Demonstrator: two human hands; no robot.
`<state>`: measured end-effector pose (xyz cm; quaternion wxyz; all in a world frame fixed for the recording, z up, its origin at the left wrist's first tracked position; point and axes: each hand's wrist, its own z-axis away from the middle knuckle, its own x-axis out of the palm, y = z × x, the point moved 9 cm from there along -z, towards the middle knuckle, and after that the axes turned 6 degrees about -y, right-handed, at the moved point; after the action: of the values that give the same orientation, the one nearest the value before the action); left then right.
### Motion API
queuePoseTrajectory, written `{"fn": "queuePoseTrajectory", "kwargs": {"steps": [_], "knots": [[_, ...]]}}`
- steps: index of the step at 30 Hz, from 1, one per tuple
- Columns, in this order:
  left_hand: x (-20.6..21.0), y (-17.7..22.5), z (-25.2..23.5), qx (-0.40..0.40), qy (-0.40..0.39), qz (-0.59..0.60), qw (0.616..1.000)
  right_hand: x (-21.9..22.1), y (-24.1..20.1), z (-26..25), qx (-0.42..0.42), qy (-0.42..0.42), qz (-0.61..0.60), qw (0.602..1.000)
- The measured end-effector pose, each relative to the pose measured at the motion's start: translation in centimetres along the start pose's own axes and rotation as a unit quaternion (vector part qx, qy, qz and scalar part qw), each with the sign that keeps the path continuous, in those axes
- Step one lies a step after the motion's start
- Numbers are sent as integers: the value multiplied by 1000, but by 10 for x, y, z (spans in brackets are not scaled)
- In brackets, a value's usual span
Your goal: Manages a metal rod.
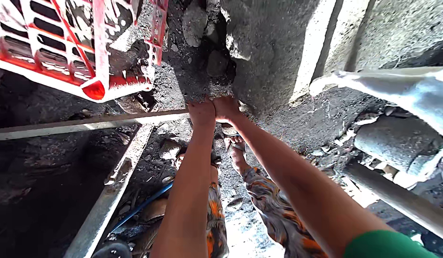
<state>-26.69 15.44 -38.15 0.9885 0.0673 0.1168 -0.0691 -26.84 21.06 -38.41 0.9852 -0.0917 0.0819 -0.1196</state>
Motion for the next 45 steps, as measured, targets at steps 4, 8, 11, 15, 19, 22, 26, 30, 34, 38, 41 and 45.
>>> {"fn": "queuePoseTrajectory", "kwargs": {"steps": [4,8,11,15,19,22,26,30,34,38,41,45], "knots": [[3,3,1,-8,-48,2,999,1,-1,3,-23,-36,-9,999],[1,2,0,-17,-75,-7,997,-2,-2,2,-20,-68,-16,997],[3,3,-3,-14,-87,-26,996,1,0,2,-18,-77,-15,997],[4,4,7,-16,-67,-27,997,7,2,6,-4,-43,-28,999],[6,6,9,-11,-16,-30,999,10,6,7,-18,24,-38,999],[8,5,10,-8,1,-36,999,12,4,8,-32,43,-35,998],[7,5,8,-8,8,-56,998,7,3,10,-37,55,-35,997],[14,0,17,55,108,-13,993,14,5,15,-86,187,-63,976],[38,-7,52,97,234,73,965,38,12,46,-133,315,-58,938],[34,-4,74,71,182,71,978,57,16,86,-138,319,-32,937],[13,-9,57,57,89,40,994,36,12,76,-137,246,8,960],[7,-15,27,47,64,45,996,21,0,32,-143,116,22,983]]}}
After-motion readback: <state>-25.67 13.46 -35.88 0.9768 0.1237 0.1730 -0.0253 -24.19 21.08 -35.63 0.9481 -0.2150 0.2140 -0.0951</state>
